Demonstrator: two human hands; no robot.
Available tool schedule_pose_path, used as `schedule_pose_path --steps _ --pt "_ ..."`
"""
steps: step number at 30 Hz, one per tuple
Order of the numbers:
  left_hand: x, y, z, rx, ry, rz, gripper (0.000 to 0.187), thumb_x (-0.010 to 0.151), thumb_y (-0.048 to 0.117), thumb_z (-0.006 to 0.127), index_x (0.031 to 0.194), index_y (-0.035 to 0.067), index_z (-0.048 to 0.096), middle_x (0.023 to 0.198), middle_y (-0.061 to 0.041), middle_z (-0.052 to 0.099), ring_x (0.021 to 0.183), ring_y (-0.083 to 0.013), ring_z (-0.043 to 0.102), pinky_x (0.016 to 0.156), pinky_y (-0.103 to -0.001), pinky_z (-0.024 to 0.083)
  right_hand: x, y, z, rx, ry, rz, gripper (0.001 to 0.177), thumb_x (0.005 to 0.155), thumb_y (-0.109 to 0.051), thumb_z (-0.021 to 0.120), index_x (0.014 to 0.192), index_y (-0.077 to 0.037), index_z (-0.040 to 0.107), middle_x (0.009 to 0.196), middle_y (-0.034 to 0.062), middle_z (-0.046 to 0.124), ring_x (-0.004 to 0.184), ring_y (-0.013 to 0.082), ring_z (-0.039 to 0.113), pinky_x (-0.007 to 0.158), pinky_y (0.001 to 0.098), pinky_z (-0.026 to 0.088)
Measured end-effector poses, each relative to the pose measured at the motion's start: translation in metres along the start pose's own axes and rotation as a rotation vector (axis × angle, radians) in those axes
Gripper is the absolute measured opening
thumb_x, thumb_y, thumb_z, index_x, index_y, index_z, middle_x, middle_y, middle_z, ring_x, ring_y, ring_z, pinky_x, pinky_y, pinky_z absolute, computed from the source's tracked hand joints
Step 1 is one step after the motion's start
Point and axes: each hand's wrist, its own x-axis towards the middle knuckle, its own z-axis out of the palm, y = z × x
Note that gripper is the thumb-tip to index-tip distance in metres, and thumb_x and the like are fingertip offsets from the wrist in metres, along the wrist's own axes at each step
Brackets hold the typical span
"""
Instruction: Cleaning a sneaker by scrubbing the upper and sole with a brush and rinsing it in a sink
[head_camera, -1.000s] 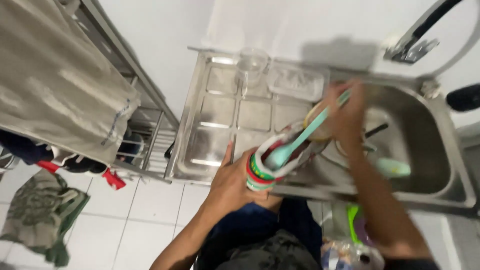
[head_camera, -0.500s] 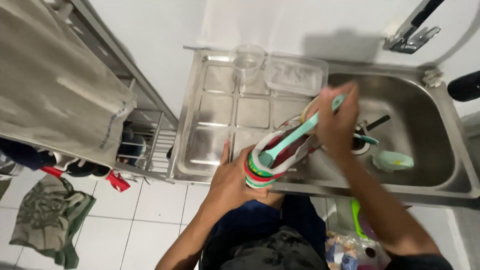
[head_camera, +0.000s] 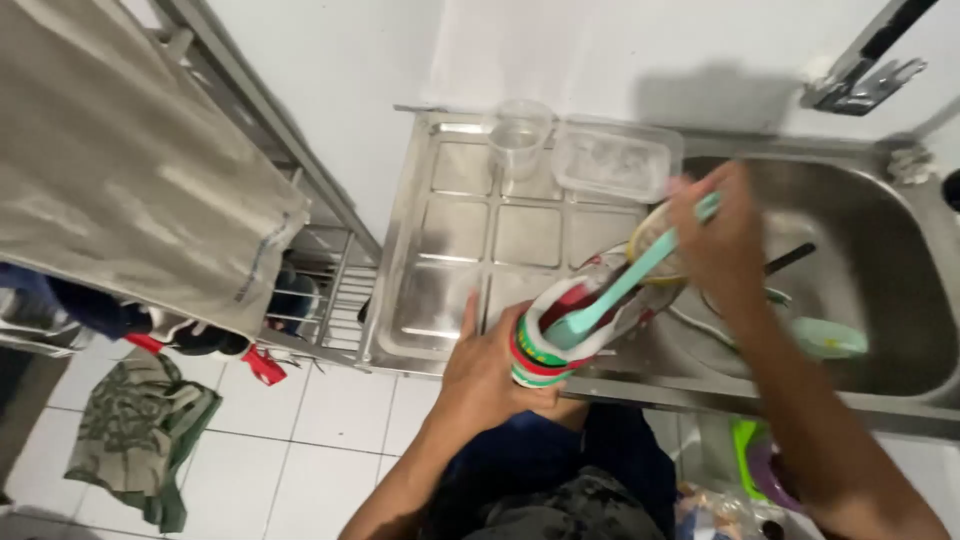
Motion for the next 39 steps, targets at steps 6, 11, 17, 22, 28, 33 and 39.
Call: schedule_pose_path --steps 6,11,17,22,28,33,39 --pt "-0.001 0.004 0.0 0.056 0.024 0.025 0.097 0.056 0.035 0.088 0.139 0.006 0.048 0.123 -0.021 0.072 0.116 -0.0373 0.069 0.125 -0.061 0.004 0.061 0.113 -0.004 -0.357 0.079 -0.119 0.037 0.113 -0.035 0.081 0.1 -0.011 0.057 0.084 0.0171 0.063 0.082 0.0447 0.067 0.075 0.0516 0.051" --pt "-0.004 -0.003 0.006 0.034 0.016 0.001 0.092 0.057 0.036 0.086 0.136 0.005 0.05 0.119 -0.02 0.074 0.113 -0.037 0.071 0.126 -0.06 0.002 0.033 0.028 0.007 -0.157 -0.127 0.132 0.03 0.1 -0.036 0.071 0.103 -0.01 0.056 0.082 0.0198 0.064 0.083 0.0442 0.066 0.08 0.0547 0.049" --pt "-0.003 -0.008 0.007 0.03 0.043 -0.005 0.09 0.058 0.037 0.086 0.134 0.006 0.051 0.115 -0.021 0.076 0.11 -0.0384 0.072 0.125 -0.06 0.004 0.042 0.055 0.015 -0.442 -0.052 -0.028 0.029 0.102 -0.042 0.071 0.099 -0.015 0.06 0.082 0.0138 0.066 0.083 0.0407 0.071 0.076 0.0509 0.053" --pt "-0.005 0.001 0.004 0.092 0.062 0.01 0.085 0.061 0.037 0.086 0.133 0.005 0.053 0.111 -0.021 0.077 0.108 -0.037 0.073 0.126 -0.059 0.007 0.074 0.134 0.032 -0.627 0.06 -0.175 0.029 0.097 -0.046 0.078 0.096 -0.02 0.065 0.088 0.0086 0.069 0.089 0.0341 0.073 0.081 0.046 0.057" --pt "-0.001 0.0 0.004 0.054 0.033 -0.027 0.089 0.061 0.046 0.084 0.134 0.004 0.052 0.112 -0.022 0.077 0.107 -0.0409 0.073 0.125 -0.062 0.004 0.025 0.026 0.022 -0.056 -0.06 -0.052 0.028 0.101 -0.035 0.072 0.088 -0.019 0.052 0.054 0.0015 0.054 0.055 0.0281 0.062 0.053 0.0361 0.046" --pt "-0.005 -0.01 0.009 0.066 0.05 0.005 0.093 0.06 0.046 0.087 0.135 0.006 0.05 0.114 -0.022 0.076 0.107 -0.0403 0.072 0.124 -0.061 0.007 0.02 0.052 0.03 0.054 0.257 -0.312 0.019 0.105 -0.005 0.067 0.098 -0.005 0.049 0.083 0.0187 0.046 0.078 0.036 0.055 0.076 0.0372 0.044" --pt "0.0 0.0 0.004 0.045 0.026 -0.005 0.092 0.059 0.042 0.086 0.135 0.006 0.049 0.117 -0.022 0.075 0.109 -0.0422 0.071 0.125 -0.061 0.005 0.046 0.061 0.003 0.165 0.248 -0.228 0.027 0.119 -0.015 0.065 0.099 -0.006 0.049 0.088 0.0109 0.05 0.077 0.0244 0.052 0.078 0.0354 0.042"
